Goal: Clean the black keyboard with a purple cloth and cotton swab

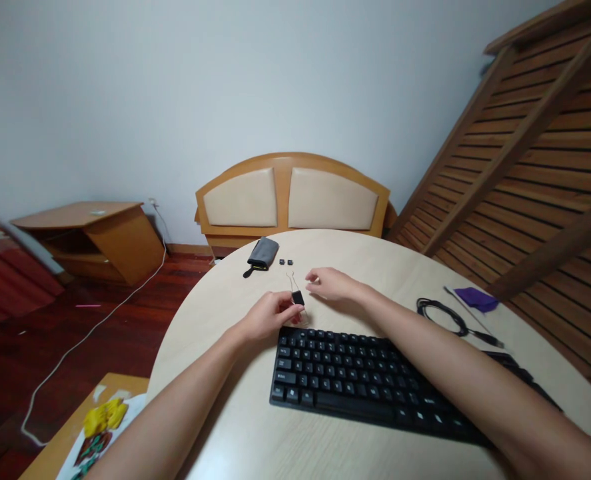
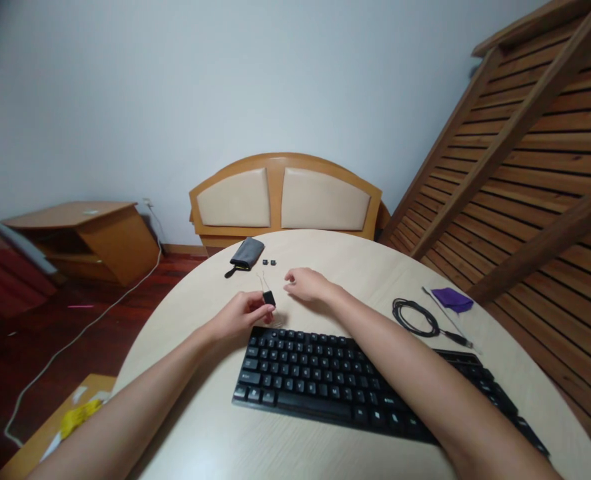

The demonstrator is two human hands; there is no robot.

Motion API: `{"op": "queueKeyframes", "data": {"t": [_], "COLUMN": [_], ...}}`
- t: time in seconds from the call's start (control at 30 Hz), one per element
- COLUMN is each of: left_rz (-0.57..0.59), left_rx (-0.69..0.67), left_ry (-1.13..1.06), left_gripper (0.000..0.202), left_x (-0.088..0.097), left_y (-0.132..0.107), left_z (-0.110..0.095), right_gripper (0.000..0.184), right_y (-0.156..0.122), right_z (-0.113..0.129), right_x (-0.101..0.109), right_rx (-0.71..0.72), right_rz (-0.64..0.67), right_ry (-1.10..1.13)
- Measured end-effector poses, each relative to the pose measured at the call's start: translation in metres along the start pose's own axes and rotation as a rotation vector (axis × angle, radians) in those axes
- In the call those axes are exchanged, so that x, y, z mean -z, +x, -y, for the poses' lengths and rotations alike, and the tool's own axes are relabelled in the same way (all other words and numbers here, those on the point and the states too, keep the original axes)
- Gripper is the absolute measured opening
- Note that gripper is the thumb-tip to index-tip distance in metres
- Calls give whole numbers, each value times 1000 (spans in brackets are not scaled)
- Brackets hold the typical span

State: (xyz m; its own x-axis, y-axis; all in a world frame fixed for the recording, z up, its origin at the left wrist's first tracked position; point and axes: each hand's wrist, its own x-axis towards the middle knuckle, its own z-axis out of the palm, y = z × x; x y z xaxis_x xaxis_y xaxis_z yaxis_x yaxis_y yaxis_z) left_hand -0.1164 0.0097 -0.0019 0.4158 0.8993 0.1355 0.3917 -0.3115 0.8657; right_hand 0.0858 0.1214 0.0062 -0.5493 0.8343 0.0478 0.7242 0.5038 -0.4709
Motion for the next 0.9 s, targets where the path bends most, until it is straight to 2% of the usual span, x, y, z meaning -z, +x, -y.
{"op": "queueKeyframes", "data": {"t": [0.1, 0.27, 0.4, 0.5, 0.63, 0.9], "left_rz": [38, 34, 30, 31, 54, 87], "left_rx": [-19, -51, -52, -51, -70, -73], "left_ry": [-32, 17, 24, 21, 14, 17], "left_gripper": [33, 38, 39, 38, 37, 36], "left_x": [-6, -11, -12, -13, -13, -11], "left_y": [0, 1, 1, 1, 1, 0], "left_z": [-2, -4, -2, 0, 2, -1], "right_gripper": [17, 22, 23, 34, 30, 16], "right_y": [-37, -83, -101, -106, -107, -112], "right_z": [8, 24, 25, 18, 14, 24], "right_x": [7, 10, 1, -10, -21, -23], "right_rx": [59, 108, 211, 242, 255, 343], "right_rz": [73, 153, 196, 145, 66, -120], "right_ry": [23, 177, 313, 394, 391, 123]}}
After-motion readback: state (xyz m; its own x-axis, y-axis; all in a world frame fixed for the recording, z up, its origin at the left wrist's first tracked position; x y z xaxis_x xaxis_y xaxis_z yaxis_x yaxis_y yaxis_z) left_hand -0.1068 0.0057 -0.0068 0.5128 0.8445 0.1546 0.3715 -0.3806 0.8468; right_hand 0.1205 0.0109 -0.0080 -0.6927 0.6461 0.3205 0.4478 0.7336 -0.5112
